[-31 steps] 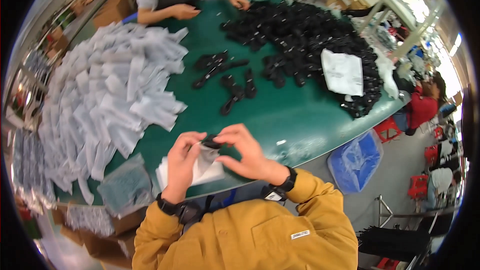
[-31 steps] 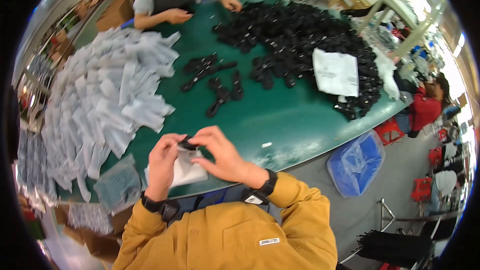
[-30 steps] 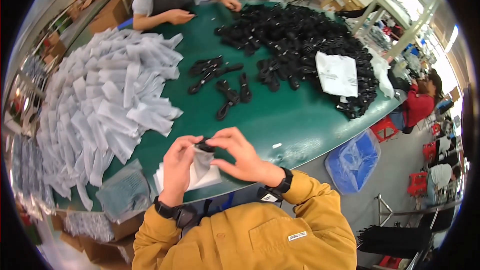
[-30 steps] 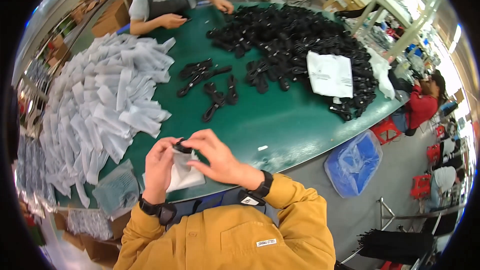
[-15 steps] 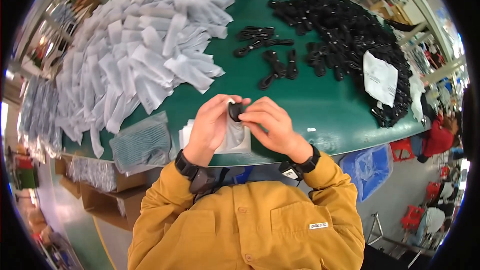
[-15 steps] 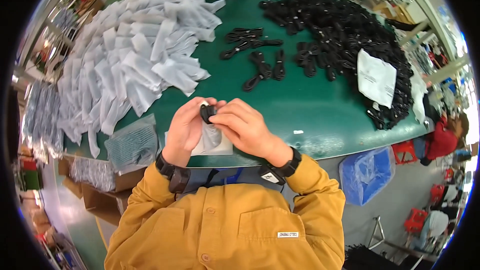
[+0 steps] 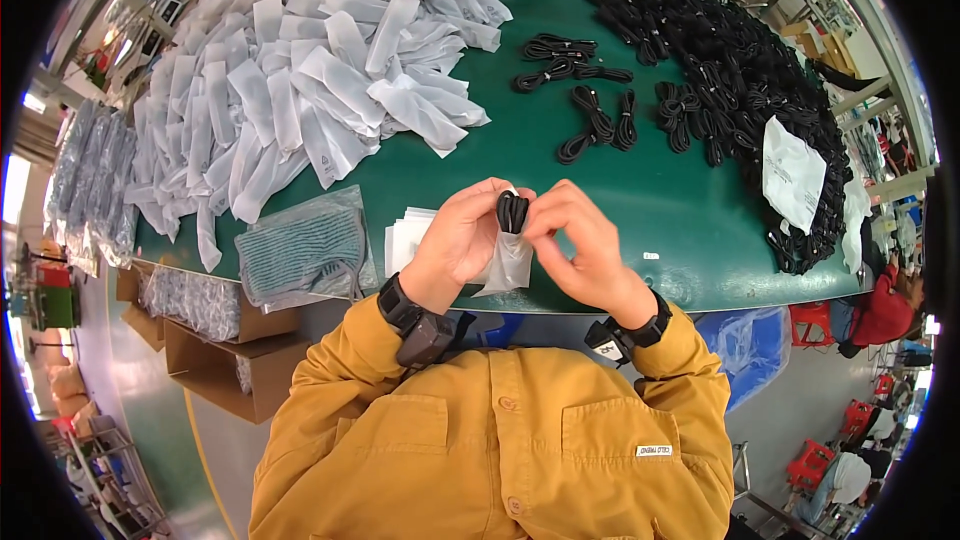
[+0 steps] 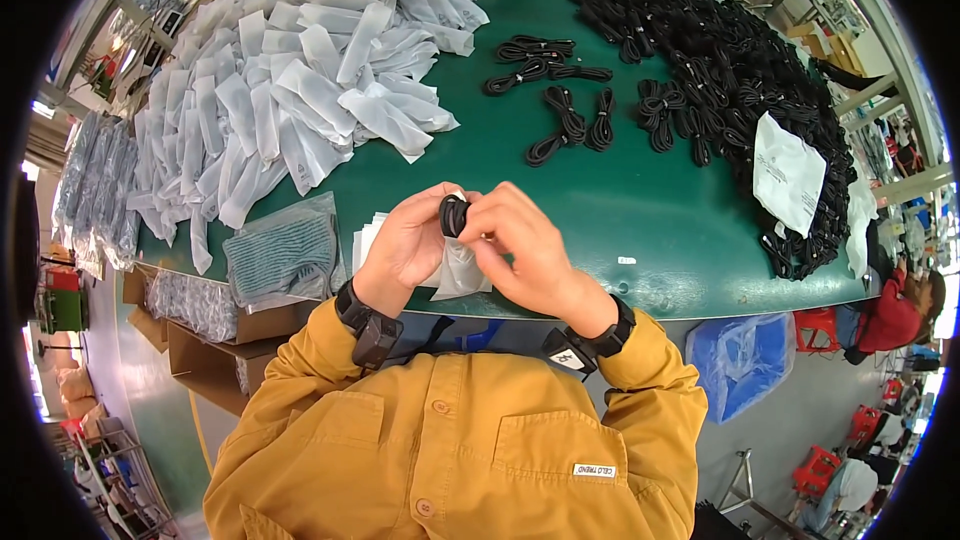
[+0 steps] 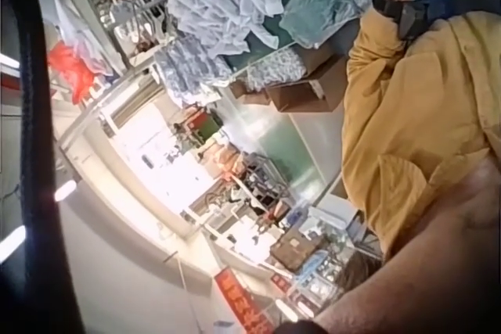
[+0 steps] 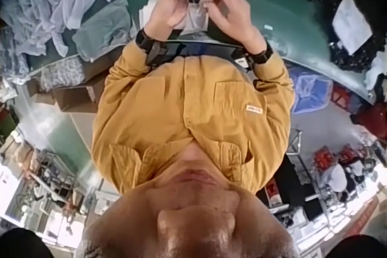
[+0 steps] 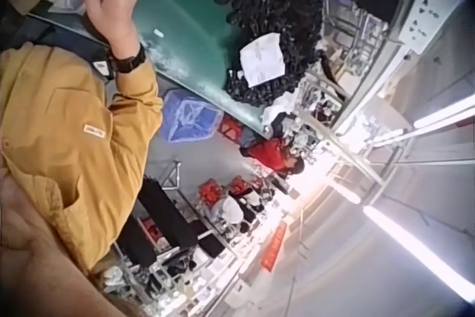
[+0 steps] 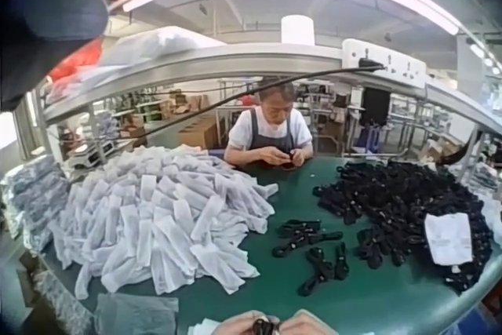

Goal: The person picks up a black cable and a white plastic bag, slides the cable into the bag, and places the packaged item onto a pile of similar bags, repeating the process several times.

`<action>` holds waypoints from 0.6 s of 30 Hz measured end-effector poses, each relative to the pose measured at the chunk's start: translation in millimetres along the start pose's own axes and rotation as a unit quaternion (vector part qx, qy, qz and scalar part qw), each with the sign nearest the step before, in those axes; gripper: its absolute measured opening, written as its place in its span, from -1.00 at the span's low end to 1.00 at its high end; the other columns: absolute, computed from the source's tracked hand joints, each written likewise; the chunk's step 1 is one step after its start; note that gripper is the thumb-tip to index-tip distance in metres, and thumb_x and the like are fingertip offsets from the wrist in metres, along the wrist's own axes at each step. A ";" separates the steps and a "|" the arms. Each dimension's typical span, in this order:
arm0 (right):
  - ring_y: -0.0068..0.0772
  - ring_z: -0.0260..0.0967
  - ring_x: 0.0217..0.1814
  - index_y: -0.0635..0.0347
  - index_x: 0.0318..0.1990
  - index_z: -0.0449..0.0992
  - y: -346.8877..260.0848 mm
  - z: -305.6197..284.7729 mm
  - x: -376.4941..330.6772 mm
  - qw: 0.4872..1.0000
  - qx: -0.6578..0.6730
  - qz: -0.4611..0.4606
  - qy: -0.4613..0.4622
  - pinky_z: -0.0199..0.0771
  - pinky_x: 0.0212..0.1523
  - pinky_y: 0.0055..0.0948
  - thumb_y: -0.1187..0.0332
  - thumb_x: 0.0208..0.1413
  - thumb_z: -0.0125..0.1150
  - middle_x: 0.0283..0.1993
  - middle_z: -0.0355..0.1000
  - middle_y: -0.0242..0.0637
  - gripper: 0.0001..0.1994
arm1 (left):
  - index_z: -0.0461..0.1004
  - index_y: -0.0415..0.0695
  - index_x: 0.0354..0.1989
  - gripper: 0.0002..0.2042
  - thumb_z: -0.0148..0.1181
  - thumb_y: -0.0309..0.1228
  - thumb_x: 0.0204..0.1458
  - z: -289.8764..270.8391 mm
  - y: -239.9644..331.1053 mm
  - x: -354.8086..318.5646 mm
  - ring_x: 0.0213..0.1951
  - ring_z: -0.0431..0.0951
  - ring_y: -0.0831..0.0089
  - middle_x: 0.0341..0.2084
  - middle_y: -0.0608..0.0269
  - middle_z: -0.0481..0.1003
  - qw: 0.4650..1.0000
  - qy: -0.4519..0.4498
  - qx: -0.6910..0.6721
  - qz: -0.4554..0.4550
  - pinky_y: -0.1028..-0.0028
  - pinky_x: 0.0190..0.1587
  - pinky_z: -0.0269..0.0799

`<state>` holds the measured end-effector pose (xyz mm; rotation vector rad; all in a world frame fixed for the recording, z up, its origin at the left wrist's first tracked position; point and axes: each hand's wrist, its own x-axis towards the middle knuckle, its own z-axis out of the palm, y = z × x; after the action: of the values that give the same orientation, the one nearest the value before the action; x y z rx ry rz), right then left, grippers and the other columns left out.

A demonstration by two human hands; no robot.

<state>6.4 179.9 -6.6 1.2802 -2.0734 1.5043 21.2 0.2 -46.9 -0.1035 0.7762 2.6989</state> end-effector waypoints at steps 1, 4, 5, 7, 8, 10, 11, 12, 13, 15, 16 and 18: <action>-0.22 0.37 -0.35 0.24 -0.32 0.46 -2.3 0.4 -0.2 0.998 0.042 0.042 0.022 0.40 -0.41 -0.38 0.69 -0.22 0.35 -0.30 0.38 -0.23 -0.72 | 0.42 -0.26 -0.26 -0.88 -0.04 -0.50 0.20 -0.5 0.4 -0.7 -0.15 0.54 0.32 -0.23 0.08 0.52 1.000 -0.008 -0.021 -0.009 0.37 -0.03 0.47; -0.22 0.37 -0.35 0.24 -0.33 0.47 -12.7 -2.5 7.4 0.997 -0.077 0.001 -0.008 0.41 -0.40 -0.37 0.68 -0.23 0.36 -0.30 0.36 -0.22 -0.74 | 0.41 -0.28 -0.27 -0.88 -0.04 -0.50 0.21 9.8 -0.6 -2.8 -0.14 0.55 0.29 -0.24 0.06 0.52 0.999 0.040 -0.005 0.024 0.35 -0.03 0.48; -0.22 0.37 -0.35 0.25 -0.34 0.47 -14.3 -2.5 8.9 0.990 -0.137 -0.020 -0.022 0.42 -0.40 -0.36 0.67 -0.23 0.36 -0.30 0.34 -0.22 -0.74 | 0.40 -0.28 -0.27 -0.88 -0.05 -0.51 0.21 12.1 -1.3 -2.6 -0.13 0.55 0.28 -0.24 0.06 0.52 0.997 0.062 0.004 0.040 0.34 -0.03 0.49; -0.21 0.37 -0.34 0.25 -0.35 0.47 -8.2 6.1 5.6 0.986 -0.164 -0.039 -0.016 0.42 -0.39 -0.35 0.67 -0.23 0.36 -0.30 0.34 -0.21 -0.75 | 0.40 -0.29 -0.27 -0.88 -0.05 -0.50 0.21 10.5 -3.9 -1.1 -0.13 0.55 0.27 -0.23 0.05 0.52 0.996 0.068 0.009 0.053 0.33 -0.03 0.49; -0.20 0.37 -0.34 0.25 -0.35 0.48 -3.8 12.1 2.6 0.980 -0.192 -0.057 -0.008 0.43 -0.38 -0.33 0.66 -0.23 0.36 -0.30 0.34 -0.21 -0.75 | 0.39 -0.29 -0.26 -0.88 -0.05 -0.50 0.21 9.2 -5.3 -0.5 -0.13 0.55 0.27 -0.23 0.05 0.51 0.995 0.074 0.015 0.064 0.33 -0.03 0.49; -0.19 0.37 -0.34 0.25 -0.36 0.48 1.0 19.1 -1.7 0.973 -0.219 -0.076 -0.002 0.43 -0.37 -0.31 0.66 -0.23 0.37 -0.30 0.34 -0.20 -0.76 | 0.39 -0.29 -0.26 -0.88 -0.05 -0.50 0.22 7.4 -7.2 -0.1 -0.12 0.55 0.27 -0.23 0.05 0.51 0.994 0.080 0.021 0.076 0.32 -0.03 0.49; -0.19 0.36 -0.33 0.24 -0.35 0.47 2.0 21.6 -4.2 0.977 -0.206 -0.050 0.008 0.42 -0.37 -0.31 0.64 -0.22 0.36 -0.29 0.34 -0.21 -0.76 | 0.38 -0.29 -0.24 -0.88 -0.05 -0.50 0.22 6.9 -8.1 -0.4 -0.13 0.55 0.28 -0.22 0.05 0.50 0.993 0.085 0.037 0.077 0.33 -0.03 0.48; -0.18 0.35 -0.31 0.23 -0.34 0.47 2.5 23.4 -6.3 0.981 -0.193 -0.024 0.018 0.41 -0.37 -0.31 0.63 -0.20 0.35 -0.29 0.33 -0.21 -0.77 | 0.38 -0.29 -0.22 -0.88 -0.05 -0.50 0.22 6.3 -9.0 -0.6 -0.13 0.54 0.29 -0.21 0.06 0.50 0.992 0.090 0.053 0.078 0.34 -0.02 0.47; -0.18 0.35 -0.30 0.22 -0.34 0.46 2.2 24.4 -7.0 0.983 -0.179 0.002 0.028 0.39 -0.36 -0.31 0.61 -0.19 0.34 -0.28 0.33 -0.22 -0.77 | 0.37 -0.29 -0.20 -0.88 -0.05 -0.49 0.23 5.0 -9.7 -0.8 -0.13 0.54 0.30 -0.20 0.07 0.49 0.990 0.095 0.068 0.078 0.34 -0.02 0.46; -0.18 0.35 -0.29 0.22 -0.34 0.45 0.5 22.1 -2.4 0.982 -0.188 -0.013 0.025 0.40 -0.35 -0.31 0.62 -0.18 0.32 -0.29 0.33 -0.21 -0.78 | 0.38 -0.28 -0.19 -0.88 -0.05 -0.49 0.23 -6.3 -10.5 0.9 -0.12 0.52 0.35 -0.19 0.10 0.49 0.993 0.060 0.068 0.078 0.38 -0.01 0.44; -0.17 0.36 -0.29 0.22 -0.33 0.45 -0.5 19.7 1.4 0.980 -0.196 -0.029 0.022 0.40 -0.34 -0.31 0.63 -0.17 0.30 -0.29 0.34 -0.21 -0.78 | 0.39 -0.28 -0.17 -0.87 -0.05 -0.49 0.24 -12.1 -10.1 1.7 -0.11 0.51 0.40 -0.19 0.13 0.49 0.994 0.024 0.068 0.077 0.42 -0.01 0.42; -0.17 0.37 -0.28 0.22 -0.33 0.44 -1.9 11.5 9.6 0.977 -0.206 -0.044 0.019 0.40 -0.33 -0.31 0.64 -0.16 0.28 -0.29 0.34 -0.21 -0.78 | 0.40 -0.28 -0.15 -0.86 -0.05 -0.49 0.25 -9.1 -8.9 0.9 -0.09 0.49 0.44 -0.18 0.16 0.49 0.995 -0.012 0.068 0.076 0.46 -0.01 0.40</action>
<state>5.4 165.1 -3.9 1.1511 -2.1260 0.9829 23.1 2.7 -59.3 0.0205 0.9945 2.7735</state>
